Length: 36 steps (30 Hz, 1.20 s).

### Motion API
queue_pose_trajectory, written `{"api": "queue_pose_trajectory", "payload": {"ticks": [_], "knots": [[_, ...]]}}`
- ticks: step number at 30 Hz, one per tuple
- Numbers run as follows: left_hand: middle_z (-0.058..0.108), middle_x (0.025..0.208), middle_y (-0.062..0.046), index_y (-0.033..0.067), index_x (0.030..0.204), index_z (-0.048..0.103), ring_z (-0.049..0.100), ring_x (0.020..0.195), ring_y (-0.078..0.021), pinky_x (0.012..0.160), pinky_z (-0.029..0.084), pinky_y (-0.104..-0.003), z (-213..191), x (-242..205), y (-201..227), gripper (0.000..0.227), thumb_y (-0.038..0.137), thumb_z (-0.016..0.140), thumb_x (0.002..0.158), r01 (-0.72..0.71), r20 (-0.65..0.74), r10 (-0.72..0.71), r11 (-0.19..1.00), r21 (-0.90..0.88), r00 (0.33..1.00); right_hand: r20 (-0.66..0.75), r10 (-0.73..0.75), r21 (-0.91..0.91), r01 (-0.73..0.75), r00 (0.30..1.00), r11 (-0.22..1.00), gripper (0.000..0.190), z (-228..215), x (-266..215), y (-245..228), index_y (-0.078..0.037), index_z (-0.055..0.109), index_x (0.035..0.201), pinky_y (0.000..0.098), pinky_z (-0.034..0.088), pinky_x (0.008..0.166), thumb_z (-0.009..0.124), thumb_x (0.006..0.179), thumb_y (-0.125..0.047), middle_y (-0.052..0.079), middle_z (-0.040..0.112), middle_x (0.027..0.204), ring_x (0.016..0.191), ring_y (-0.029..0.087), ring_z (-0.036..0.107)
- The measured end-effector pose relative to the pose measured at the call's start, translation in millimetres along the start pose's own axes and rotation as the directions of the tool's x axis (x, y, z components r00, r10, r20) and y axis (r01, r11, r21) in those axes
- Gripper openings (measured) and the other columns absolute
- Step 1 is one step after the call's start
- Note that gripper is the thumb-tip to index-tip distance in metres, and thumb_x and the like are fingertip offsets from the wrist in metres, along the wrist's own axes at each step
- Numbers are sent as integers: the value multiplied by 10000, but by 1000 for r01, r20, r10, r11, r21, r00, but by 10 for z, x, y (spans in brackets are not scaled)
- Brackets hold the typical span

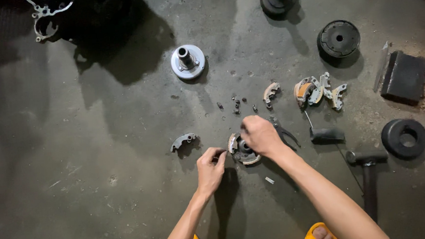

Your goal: The person assembles a mechanical component on the floor, using pliers to secure small metal pieces into a circular housing. They manipulate the housing and various small parts, occasionally picking up and placing down tools and components.

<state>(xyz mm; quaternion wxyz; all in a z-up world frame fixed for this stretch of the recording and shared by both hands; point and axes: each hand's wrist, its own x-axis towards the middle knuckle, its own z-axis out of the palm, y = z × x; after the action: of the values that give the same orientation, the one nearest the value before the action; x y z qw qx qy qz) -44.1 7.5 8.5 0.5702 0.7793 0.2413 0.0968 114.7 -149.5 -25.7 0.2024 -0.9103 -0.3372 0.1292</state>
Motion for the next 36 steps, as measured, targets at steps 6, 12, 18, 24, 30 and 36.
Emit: {"api": "queue_pose_trajectory", "payload": {"ticks": [6, 12, 18, 24, 30, 36], "knots": [[752, 800, -128, 48, 890, 768, 763, 743, -280, 619, 613, -345, -29, 5, -34, 34, 28, 745, 874, 33, 2, -33, 999, -23, 999, 46, 460, 449, -429, 887, 783, 167, -533, -327, 36, -92, 725, 783, 403, 560, 651, 844, 703, -177, 137, 753, 750, 737, 298, 736], [762, 812, -111, 66, 897, 775, 763, 757, -249, 647, 614, -336, 86, 26, -103, 28, 57, 757, 877, 74, 22, -72, 996, -55, 997, 127, 510, 527, -493, 851, 692, 156, -255, -788, 197, -152, 837, 876, 357, 591, 735, 873, 731, -108, 96, 811, 824, 838, 259, 779], [769, 810, -100, 74, 900, 779, 761, 752, -228, 655, 615, -319, 9, 40, -69, 26, 64, 763, 882, 92, 9, -92, 995, -36, 996, -2, 364, 444, -325, 931, 835, 138, 82, -860, 295, -205, 841, 837, 356, 564, 682, 887, 715, -159, 98, 705, 736, 725, 277, 720], [763, 806, -123, 49, 914, 778, 760, 759, -271, 651, 613, -342, -50, 131, 17, 49, 52, 729, 910, 88, 13, -88, 996, -33, 996, 15, 426, 464, -384, 905, 798, 223, -183, -729, 33, -156, 801, 926, 379, 590, 743, 876, 720, -117, 87, 751, 809, 843, 295, 747], [759, 817, -100, 76, 916, 777, 762, 782, -285, 644, 617, -364, 138, 396, 71, 28, 65, 754, 904, -17, 32, 17, 1000, -16, 999, -180, 88, 40, -82, 980, 996, 81, -45, -926, 97, -172, 723, 935, 338, 569, 671, 748, 895, -237, 25, 583, 786, 750, 250, 675], [660, 798, -133, 36, 881, 728, 688, 811, -345, 736, 574, -420, 350, 725, 29, 132, 143, 699, 954, -93, 214, 70, 991, 97, 974, -297, 257, 208, -200, 920, 957, 148, -108, -831, 221, -133, 735, 999, 377, 561, 763, 766, 937, -264, 71, 660, 895, 868, 271, 696]]}}
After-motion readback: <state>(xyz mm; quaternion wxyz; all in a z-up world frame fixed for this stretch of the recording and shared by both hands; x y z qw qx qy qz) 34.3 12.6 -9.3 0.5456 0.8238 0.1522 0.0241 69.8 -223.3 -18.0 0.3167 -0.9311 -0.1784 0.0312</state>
